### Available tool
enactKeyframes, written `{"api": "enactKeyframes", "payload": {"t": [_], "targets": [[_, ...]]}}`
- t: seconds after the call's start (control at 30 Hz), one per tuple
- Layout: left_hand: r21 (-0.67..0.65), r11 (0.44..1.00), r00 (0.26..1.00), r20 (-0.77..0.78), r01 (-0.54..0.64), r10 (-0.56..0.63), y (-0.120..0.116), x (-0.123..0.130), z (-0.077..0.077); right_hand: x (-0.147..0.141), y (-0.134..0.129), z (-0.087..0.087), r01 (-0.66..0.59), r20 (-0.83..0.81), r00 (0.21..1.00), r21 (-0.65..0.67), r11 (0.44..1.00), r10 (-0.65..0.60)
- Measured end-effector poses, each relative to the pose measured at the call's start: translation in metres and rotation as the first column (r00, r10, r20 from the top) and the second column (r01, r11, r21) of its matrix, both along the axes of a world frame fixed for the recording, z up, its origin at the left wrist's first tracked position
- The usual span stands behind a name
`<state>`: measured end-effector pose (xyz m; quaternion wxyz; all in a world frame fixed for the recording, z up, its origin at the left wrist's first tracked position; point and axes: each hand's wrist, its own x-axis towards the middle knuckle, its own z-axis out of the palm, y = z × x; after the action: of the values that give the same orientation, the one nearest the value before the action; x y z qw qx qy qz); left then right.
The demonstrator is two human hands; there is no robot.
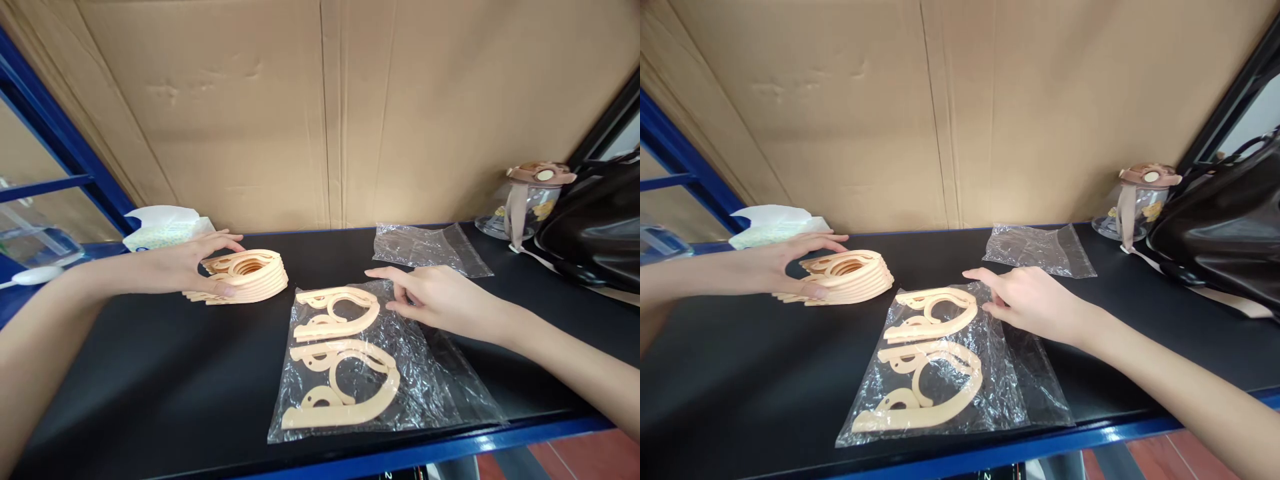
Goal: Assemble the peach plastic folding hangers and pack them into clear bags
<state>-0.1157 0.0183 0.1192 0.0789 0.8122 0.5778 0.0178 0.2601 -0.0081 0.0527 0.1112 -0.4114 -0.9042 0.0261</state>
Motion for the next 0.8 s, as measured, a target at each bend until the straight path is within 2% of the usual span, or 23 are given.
{"api": "enactKeyframes", "payload": {"t": [0.13,0.23,0.3,0.4,0.47,0.5,0.6,0.7,0.8], "targets": [[0.065,0.997,0.999,-0.004,0.046,-0.046,0.009,-0.009,-0.004,0.005,0.000,0.003,-0.007,-0.002,1.000,-0.007,1.000,0.007],[0.106,0.994,0.998,0.033,0.042,-0.045,0.008,-0.006,-0.002,0.014,0.001,0.009,-0.022,-0.023,1.000,-0.071,0.997,0.021],[0.153,0.987,0.995,0.079,0.050,-0.063,-0.001,0.007,0.002,0.018,-0.001,0.016,-0.027,-0.093,0.996,-0.129,0.991,0.015],[0.230,0.970,0.982,0.155,0.073,-0.111,-0.025,0.041,0.006,0.014,-0.008,0.025,-0.064,-0.340,0.940,-0.237,0.969,-0.021],[0.305,0.947,0.975,0.161,0.100,-0.155,-0.043,0.067,0.001,0.005,-0.015,0.027,-0.155,-0.506,0.862,-0.319,0.935,-0.030],[0.335,0.930,0.970,0.130,0.152,-0.206,-0.050,0.079,-0.003,-0.001,-0.018,0.026,-0.216,-0.560,0.828,-0.363,0.907,-0.027],[0.369,0.875,0.932,0.056,0.313,-0.357,-0.063,0.104,-0.023,-0.016,-0.026,0.021,-0.330,-0.582,0.812,-0.514,0.792,-0.039],[0.357,0.849,0.907,0.013,0.390,-0.421,-0.064,0.112,-0.041,-0.020,-0.024,0.015,-0.382,-0.575,0.816,-0.616,0.689,-0.062],[0.373,0.842,0.912,-0.026,0.389,-0.410,-0.058,0.110,-0.050,-0.014,-0.014,0.013,-0.369,-0.573,0.813,-0.642,0.672,-0.101]]}}
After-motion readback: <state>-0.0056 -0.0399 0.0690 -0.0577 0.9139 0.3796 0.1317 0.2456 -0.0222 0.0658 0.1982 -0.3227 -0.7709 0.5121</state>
